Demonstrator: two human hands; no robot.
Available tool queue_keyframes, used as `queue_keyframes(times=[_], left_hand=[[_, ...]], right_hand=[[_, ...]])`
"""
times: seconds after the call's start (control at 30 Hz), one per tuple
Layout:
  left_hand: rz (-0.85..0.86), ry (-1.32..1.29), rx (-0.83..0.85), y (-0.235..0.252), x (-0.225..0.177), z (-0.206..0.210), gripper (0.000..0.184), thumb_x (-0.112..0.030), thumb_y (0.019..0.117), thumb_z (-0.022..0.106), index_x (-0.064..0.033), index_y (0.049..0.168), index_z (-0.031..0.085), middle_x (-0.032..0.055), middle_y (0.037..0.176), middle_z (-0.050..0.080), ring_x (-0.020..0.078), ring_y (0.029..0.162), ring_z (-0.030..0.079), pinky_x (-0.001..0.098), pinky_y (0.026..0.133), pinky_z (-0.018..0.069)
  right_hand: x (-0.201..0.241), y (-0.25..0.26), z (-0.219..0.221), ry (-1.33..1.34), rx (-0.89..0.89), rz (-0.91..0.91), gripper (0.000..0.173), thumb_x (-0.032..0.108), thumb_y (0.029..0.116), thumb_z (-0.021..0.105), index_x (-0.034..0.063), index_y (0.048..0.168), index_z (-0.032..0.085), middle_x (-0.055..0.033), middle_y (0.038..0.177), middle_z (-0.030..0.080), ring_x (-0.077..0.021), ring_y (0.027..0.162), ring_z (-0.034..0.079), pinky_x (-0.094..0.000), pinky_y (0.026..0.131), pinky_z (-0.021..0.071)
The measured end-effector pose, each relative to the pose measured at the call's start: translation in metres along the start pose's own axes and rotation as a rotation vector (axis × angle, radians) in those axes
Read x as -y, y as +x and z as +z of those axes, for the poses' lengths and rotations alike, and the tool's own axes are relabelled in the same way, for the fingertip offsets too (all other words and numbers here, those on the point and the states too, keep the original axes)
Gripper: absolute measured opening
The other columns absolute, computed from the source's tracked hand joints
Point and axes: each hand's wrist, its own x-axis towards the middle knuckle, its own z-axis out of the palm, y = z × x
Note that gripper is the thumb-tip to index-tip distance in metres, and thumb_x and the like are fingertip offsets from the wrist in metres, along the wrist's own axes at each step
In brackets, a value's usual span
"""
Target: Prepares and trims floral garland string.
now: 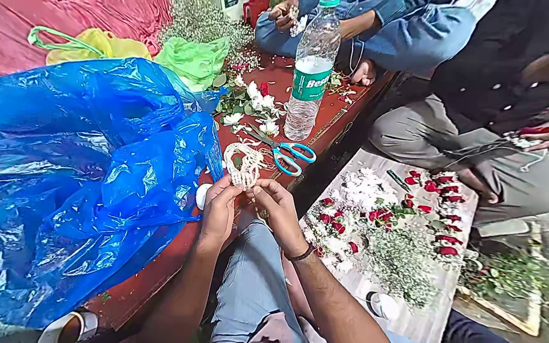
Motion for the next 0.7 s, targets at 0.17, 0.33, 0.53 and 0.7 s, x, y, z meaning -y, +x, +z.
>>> queue_keyframes(times=[0.17,0.33,0.53,0.7], left_hand=[[-0.003,-0.018,0.010,0.001,-0.002,0.003,0.033,-0.007,0.1049,0.040,0.0024,0.126,0.064,0.0180,0.124,0.069,0.0245,0.114,0.066,0.0420,0.099,0.0538],[-0.025,-0.100,-0.021,0.006,-0.004,0.003,0.033,-0.007,0.1089,0.037,0.0051,0.133,0.055,0.0259,0.133,0.064,0.0369,0.126,0.062,0.0496,0.109,0.0486],[-0.025,-0.093,-0.040,0.006,-0.004,0.004,0.032,-0.007,0.1093,0.039,0.0047,0.134,0.055,0.0246,0.132,0.065,0.0351,0.124,0.063,0.0484,0.108,0.0499],[-0.019,-0.012,-0.009,0.005,-0.005,0.005,0.030,-0.009,0.1083,0.043,0.0028,0.129,0.061,0.0204,0.125,0.068,0.0293,0.119,0.065,0.0452,0.104,0.0514]], right_hand=[[0.009,0.000,0.004,0.045,0.045,0.080,0.024,0.014,0.1033,0.060,-0.0007,0.086,0.067,-0.0086,0.069,0.066,-0.0140,0.063,0.062,-0.0285,0.060,0.0506],[-0.001,0.002,-0.009,0.221,0.112,0.258,0.018,0.012,0.1019,0.061,-0.0042,0.103,0.069,-0.0063,0.068,0.061,-0.0094,0.059,0.054,-0.0233,0.057,0.0465],[0.007,0.005,-0.022,0.069,0.098,0.269,0.017,0.020,0.0992,0.067,0.0053,0.101,0.077,-0.0034,0.074,0.066,-0.0076,0.057,0.051,-0.0239,0.053,0.0415],[0.022,0.012,-0.026,-0.045,0.188,0.189,0.023,0.024,0.0967,0.072,0.0073,0.081,0.075,-0.0006,0.062,0.059,-0.0057,0.050,0.042,-0.0232,0.048,0.0342]])
